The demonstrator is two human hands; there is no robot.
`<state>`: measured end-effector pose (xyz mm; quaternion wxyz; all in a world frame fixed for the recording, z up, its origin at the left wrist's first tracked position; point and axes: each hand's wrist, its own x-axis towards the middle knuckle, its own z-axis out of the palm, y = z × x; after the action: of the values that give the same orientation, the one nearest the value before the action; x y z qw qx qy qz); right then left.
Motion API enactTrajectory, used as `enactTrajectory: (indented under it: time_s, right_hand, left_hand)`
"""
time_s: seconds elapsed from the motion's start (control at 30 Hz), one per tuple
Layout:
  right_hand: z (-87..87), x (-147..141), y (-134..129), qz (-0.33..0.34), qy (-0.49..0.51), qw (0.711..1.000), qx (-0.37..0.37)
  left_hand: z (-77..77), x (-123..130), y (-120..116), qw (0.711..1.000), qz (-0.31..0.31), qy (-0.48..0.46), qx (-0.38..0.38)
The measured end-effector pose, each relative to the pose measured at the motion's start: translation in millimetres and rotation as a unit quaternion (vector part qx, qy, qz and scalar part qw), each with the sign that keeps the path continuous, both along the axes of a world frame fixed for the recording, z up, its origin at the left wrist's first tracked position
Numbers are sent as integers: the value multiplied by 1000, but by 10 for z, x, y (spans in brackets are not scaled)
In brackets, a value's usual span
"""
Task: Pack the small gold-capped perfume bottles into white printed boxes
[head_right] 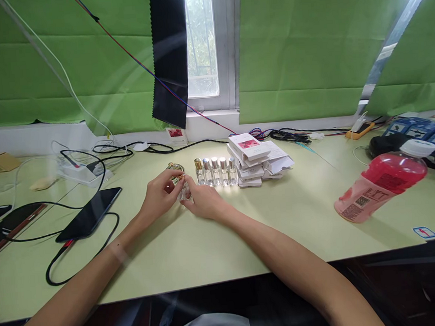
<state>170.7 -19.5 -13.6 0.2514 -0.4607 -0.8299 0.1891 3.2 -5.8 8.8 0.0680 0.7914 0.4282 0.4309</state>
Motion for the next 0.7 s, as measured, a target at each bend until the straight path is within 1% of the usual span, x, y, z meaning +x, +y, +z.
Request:
enactTrajectory:
  time_s: [0.7]
  right_hand:
    - [4, -2, -5, -3, 1, 1000, 5]
  left_hand:
    - [2, 0, -8, 1000, 1, 8, -5]
